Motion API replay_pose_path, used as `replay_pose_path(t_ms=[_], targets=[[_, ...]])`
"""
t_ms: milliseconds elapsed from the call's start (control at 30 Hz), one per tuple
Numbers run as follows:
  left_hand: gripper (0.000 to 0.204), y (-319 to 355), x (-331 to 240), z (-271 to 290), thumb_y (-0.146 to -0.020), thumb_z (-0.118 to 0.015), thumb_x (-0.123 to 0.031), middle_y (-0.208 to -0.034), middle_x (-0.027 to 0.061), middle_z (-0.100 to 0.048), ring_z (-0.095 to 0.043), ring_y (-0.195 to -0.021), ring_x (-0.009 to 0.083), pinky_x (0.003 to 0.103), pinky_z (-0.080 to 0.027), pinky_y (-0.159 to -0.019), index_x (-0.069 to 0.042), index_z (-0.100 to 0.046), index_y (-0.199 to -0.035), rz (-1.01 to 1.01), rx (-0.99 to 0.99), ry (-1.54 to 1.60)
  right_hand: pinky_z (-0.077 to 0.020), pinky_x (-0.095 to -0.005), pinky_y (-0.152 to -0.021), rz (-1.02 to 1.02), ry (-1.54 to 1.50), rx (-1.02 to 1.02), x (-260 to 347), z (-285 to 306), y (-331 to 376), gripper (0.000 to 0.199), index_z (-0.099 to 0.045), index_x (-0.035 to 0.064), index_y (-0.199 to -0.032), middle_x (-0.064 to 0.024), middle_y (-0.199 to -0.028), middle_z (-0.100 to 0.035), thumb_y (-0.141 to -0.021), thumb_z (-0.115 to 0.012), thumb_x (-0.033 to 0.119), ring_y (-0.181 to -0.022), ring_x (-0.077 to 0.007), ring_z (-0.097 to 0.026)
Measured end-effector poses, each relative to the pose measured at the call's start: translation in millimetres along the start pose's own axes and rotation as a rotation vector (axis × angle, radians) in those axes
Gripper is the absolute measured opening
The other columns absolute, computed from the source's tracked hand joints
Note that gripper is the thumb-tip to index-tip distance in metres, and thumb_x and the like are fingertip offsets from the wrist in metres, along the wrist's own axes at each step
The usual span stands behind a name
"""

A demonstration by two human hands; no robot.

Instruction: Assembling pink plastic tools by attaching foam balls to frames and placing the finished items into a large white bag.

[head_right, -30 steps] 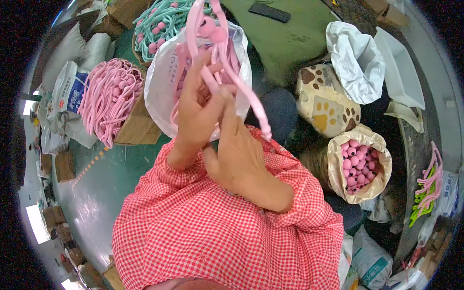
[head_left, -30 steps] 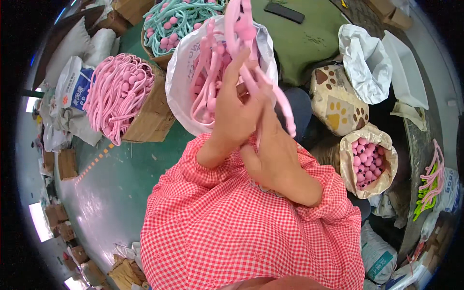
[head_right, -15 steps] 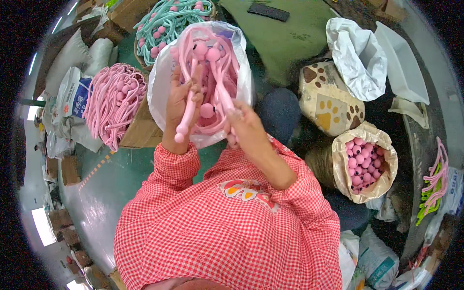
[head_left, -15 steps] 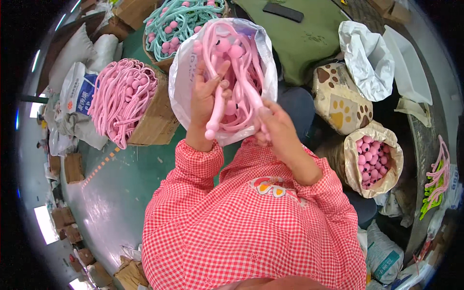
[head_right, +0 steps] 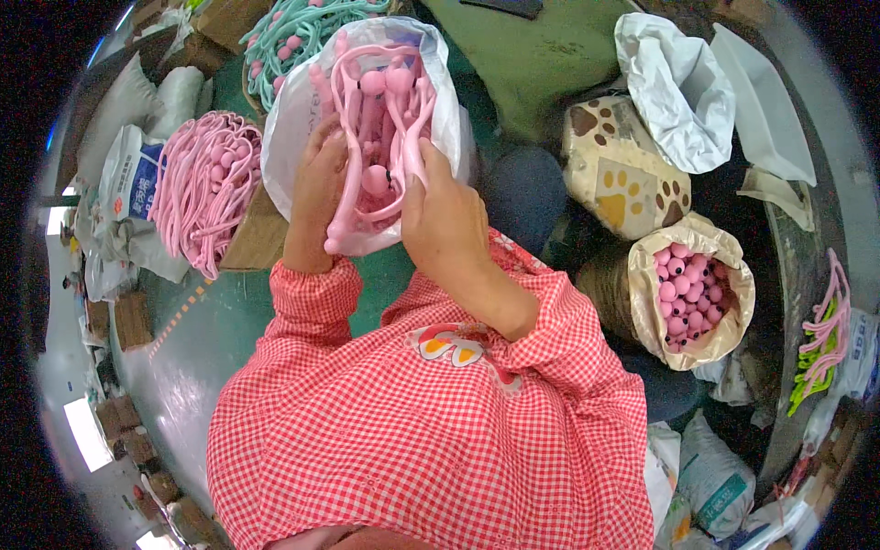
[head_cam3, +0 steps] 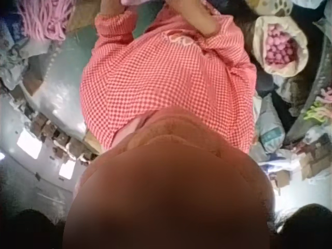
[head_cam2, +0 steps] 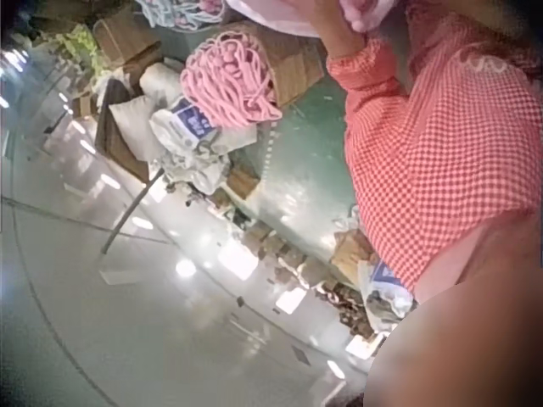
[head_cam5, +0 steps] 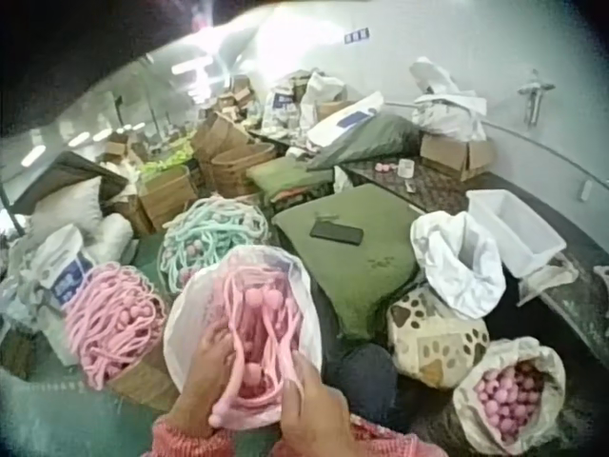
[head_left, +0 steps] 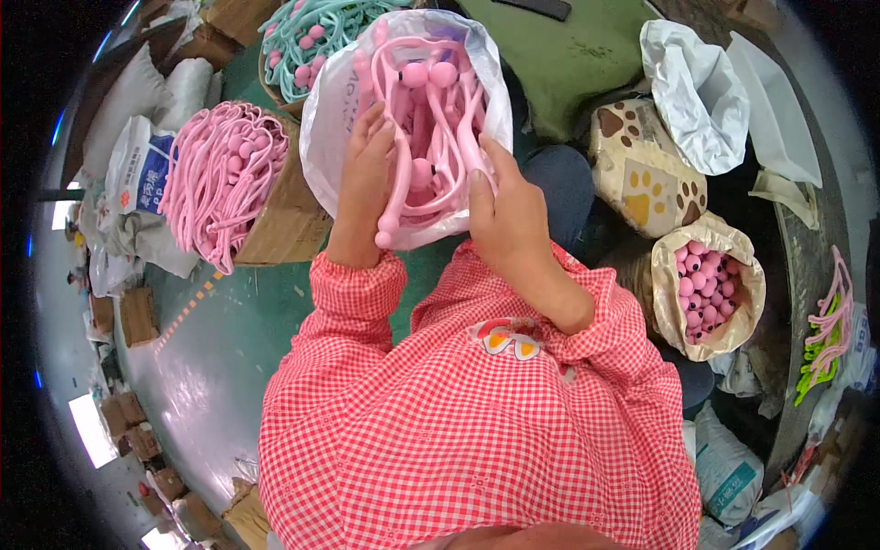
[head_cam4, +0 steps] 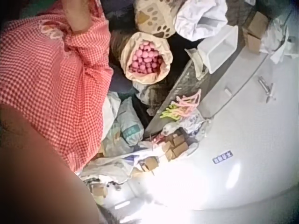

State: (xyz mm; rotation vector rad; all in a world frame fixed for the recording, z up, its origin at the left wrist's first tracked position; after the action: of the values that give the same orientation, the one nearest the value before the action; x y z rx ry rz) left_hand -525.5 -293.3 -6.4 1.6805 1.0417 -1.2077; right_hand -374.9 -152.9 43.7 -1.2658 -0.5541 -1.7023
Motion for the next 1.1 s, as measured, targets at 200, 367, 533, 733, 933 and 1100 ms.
replay_pose_path(t_ms=[200, 367, 533, 733, 933, 1100], targets=[[0.033, 48, -35, 16, -0.101, -0.047, -0.026, -0.116, 0.0141, -0.059, -0.058, -0.105, 0.0243, 0.034, -0.045, -0.089, 0.0, -0.06, -0.115, -0.439, -0.02, -0.72, -0.0498, -0.0471, -0.078, -0.051, 0.303, 0.19, -8, -7, 3, 0.041, -0.048, 0.0017, -0.133, -0.0308, -0.097, -0.063, -0.095, -0.05, 0.017, -0.089, -0.048, -0.062], [0.025, 101, -71, 15, -0.091, -0.063, -0.016, -0.111, 0.0167, -0.058, -0.057, -0.101, 0.03, 0.036, -0.043, -0.092, 0.0, -0.06, -0.111, -0.658, -0.05, -1.002, -0.0496, -0.0365, -0.077, 0.025, 0.106, 0.15, -30, 9, -3, 0.042, -0.047, 0.0041, -0.134, -0.0254, -0.093, -0.064, -0.095, -0.051, 0.017, -0.082, -0.0327, -0.064], [0.057, 115, -78, 68, -0.074, -0.081, -0.017, -0.099, 0.0117, -0.052, -0.053, -0.076, 0.0282, 0.038, -0.047, -0.075, 0.001, -0.05, -0.119, -0.756, -0.574, -1.203, -0.0471, -0.0268, -0.073, 0.041, 0.006, 0.156, -39, 3, -1, 0.042, -0.046, -0.0018, -0.135, -0.0088, -0.088, -0.063, -0.097, -0.05, 0.016, -0.074, -0.0156, -0.056], [0.042, 107, 34, 82, -0.087, -0.066, -0.04, -0.075, 0.009, -0.06, -0.058, -0.063, 0.0176, 0.034, -0.048, -0.06, 0.002, -0.06, -0.092, -0.015, -0.219, -0.934, -0.0404, -0.0192, -0.056, -0.281, -0.283, 0.339, -37, -21, 8, 0.05, -0.034, 0.001, -0.144, -0.0038, -0.09, -0.059, -0.098, -0.05, 0.013, -0.064, -0.0045, -0.049], [0.055, 127, 75, 90, -0.098, -0.051, -0.044, -0.057, 0.0089, -0.056, -0.057, -0.05, 0.0178, 0.032, -0.046, -0.052, 0.0, -0.056, -0.065, 0.359, 0.197, -0.411, -0.04, -0.0193, -0.052, -0.311, -0.51, 0.337, -25, -34, 12, 0.055, -0.028, 0.0013, -0.147, -0.0059, -0.098, -0.062, -0.098, -0.049, 0.011, -0.059, -0.0046, -0.049], [0.056, 126, 70, 73, -0.102, -0.044, -0.044, -0.056, 0.007, -0.054, -0.057, -0.051, 0.017, 0.03, -0.046, -0.052, -0.004, -0.051, -0.063, 0.309, 0.251, -0.157, -0.0484, -0.0315, -0.075, -0.1, 0.043, 0.36, -5, -48, 3, 0.056, -0.036, -0.0027, -0.142, -0.0175, -0.107, -0.064, -0.092, -0.055, 0.013, -0.085, -0.0164, -0.061]])
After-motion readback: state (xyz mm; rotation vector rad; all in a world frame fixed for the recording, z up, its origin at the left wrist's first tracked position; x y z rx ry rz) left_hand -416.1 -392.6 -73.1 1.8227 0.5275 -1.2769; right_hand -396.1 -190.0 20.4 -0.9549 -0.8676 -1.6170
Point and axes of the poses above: each hand's wrist, its own y-axis away from the middle knuckle, its own z-axis out of the back of the hand, x = y × z, the point moved 8 cm from there along -y, towards the middle knuckle
